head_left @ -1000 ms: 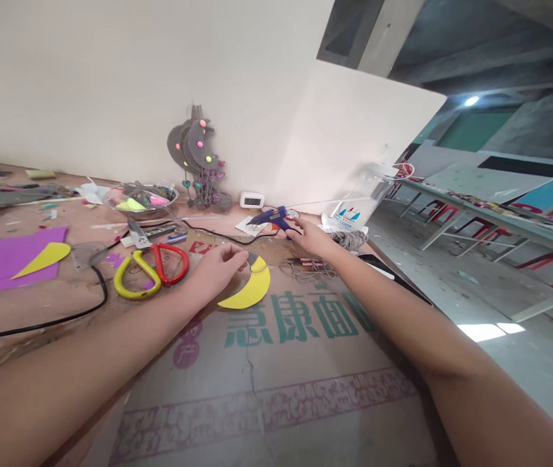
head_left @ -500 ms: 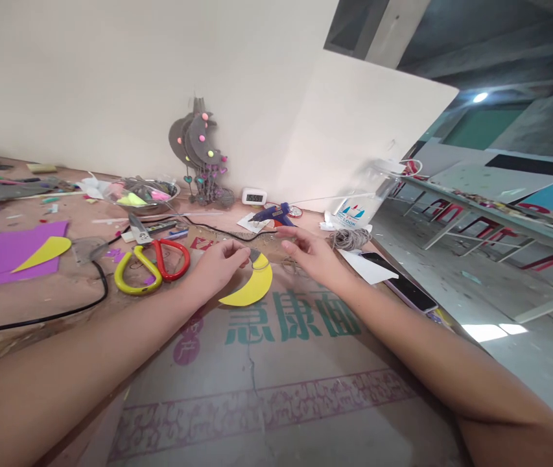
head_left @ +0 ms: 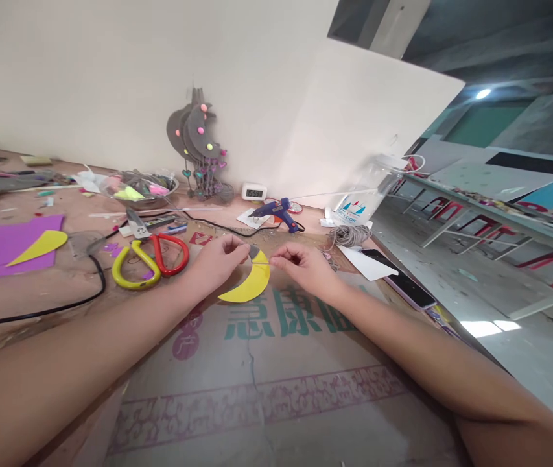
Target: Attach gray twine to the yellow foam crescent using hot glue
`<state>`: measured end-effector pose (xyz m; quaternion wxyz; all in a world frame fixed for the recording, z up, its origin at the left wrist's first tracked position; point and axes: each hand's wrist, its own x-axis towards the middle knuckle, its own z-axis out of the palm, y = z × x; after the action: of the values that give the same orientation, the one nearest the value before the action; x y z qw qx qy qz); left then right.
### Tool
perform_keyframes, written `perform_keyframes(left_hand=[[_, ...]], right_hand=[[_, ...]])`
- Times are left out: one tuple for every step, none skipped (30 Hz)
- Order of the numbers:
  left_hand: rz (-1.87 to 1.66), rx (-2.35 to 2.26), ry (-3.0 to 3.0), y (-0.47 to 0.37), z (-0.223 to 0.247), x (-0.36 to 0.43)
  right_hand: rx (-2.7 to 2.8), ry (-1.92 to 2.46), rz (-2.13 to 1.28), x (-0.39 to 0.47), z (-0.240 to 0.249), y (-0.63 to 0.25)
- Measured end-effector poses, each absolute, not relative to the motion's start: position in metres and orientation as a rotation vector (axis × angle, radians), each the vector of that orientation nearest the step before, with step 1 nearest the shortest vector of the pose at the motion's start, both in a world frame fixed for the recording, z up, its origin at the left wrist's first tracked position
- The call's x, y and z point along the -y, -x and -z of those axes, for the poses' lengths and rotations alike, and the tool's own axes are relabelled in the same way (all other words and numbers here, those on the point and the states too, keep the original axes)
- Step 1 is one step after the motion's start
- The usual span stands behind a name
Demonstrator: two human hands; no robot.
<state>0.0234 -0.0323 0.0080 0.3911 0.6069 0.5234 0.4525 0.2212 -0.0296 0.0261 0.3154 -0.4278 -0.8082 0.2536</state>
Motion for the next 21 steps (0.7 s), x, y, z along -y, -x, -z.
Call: perform_keyframes(left_hand=[[-1.144, -1.334, -1.553, -0.023, -0.008, 0.032], [-1.140, -1.331, -1.565, -0.023, -0.009, 0.033], [-1.140, -1.324, -1.574, -0.023, -0.009, 0.033], [-1.139, -1.316, -1.583, -0.023, -0.009, 0.033], [-1.136, -1.312, -1.591, -0.023, -0.009, 0.033], [-1.135, -1.313, -1.596, -0.023, -0.009, 0.033], [-1.136, -1.317, -1.598, -0.023, -0.009, 0.033], [-1.136, -1.323, -1.600, -0.023, -0.009, 0.033], [-1.138, -1.326, -1.603, -0.023, -0.010, 0.034], [-1.136, -1.325, -1.611, -0.024, -0.010, 0.035], [-1.134, -1.323, -1.624, -0.024, -0.011, 0.036], [-1.126, -1.322, -1.641, -0.025, -0.012, 0.037], [-1.112, -1.323, -1.662, -0.025, -0.013, 0.038], [-1.096, -1.328, -1.683, -0.026, -0.014, 0.039], [-1.078, -1.333, -1.701, -0.026, -0.015, 0.040], [-1.062, -1.335, -1.713, -0.026, -0.016, 0.041], [-1.051, -1.334, -1.719, -0.026, -0.016, 0.041], [-1.048, -1.330, -1.717, -0.026, -0.016, 0.041], [-1.052, -1.324, -1.711, -0.026, -0.015, 0.041], [-1.061, -1.321, -1.702, -0.025, -0.015, 0.041], [-1.070, -1.318, -1.693, -0.025, -0.014, 0.040]], right_hand=[[2.147, 1.123, -0.650, 0.032, -0.028, -0.220], [2.173, 1.123, -0.623, 0.035, -0.029, -0.219], [2.206, 1.123, -0.579, 0.036, -0.031, -0.218], [2.247, 1.115, -0.516, 0.037, -0.032, -0.218], [2.293, 1.091, -0.435, 0.038, -0.033, -0.218], [2.339, 1.051, -0.338, 0.038, -0.034, -0.219], [2.378, 0.999, -0.241, 0.037, -0.035, -0.220], [2.403, 0.949, -0.158, 0.037, -0.035, -0.221], [2.413, 0.912, -0.101, 0.036, -0.034, -0.221], [2.411, 0.894, -0.071, 0.036, -0.033, -0.222], [2.398, 0.896, -0.064, 0.037, -0.033, -0.221], [2.379, 0.910, -0.078, 0.038, -0.032, -0.220], [2.359, 0.928, -0.106, 0.039, -0.031, -0.219], [2.338, 0.948, -0.140, 0.041, -0.030, -0.218], [2.312, 0.970, -0.178, 0.042, -0.030, -0.216], [2.278, 0.998, -0.220, 0.042, -0.029, -0.215], [2.240, 1.026, -0.260, 0.042, -0.029, -0.215], [2.203, 1.051, -0.296, 0.042, -0.029, -0.215], [2.170, 1.068, -0.323, 0.041, -0.028, -0.216], [2.152, 1.075, -0.343, 0.039, -0.028, -0.217], [2.153, 1.070, -0.355, 0.037, -0.027, -0.218]])
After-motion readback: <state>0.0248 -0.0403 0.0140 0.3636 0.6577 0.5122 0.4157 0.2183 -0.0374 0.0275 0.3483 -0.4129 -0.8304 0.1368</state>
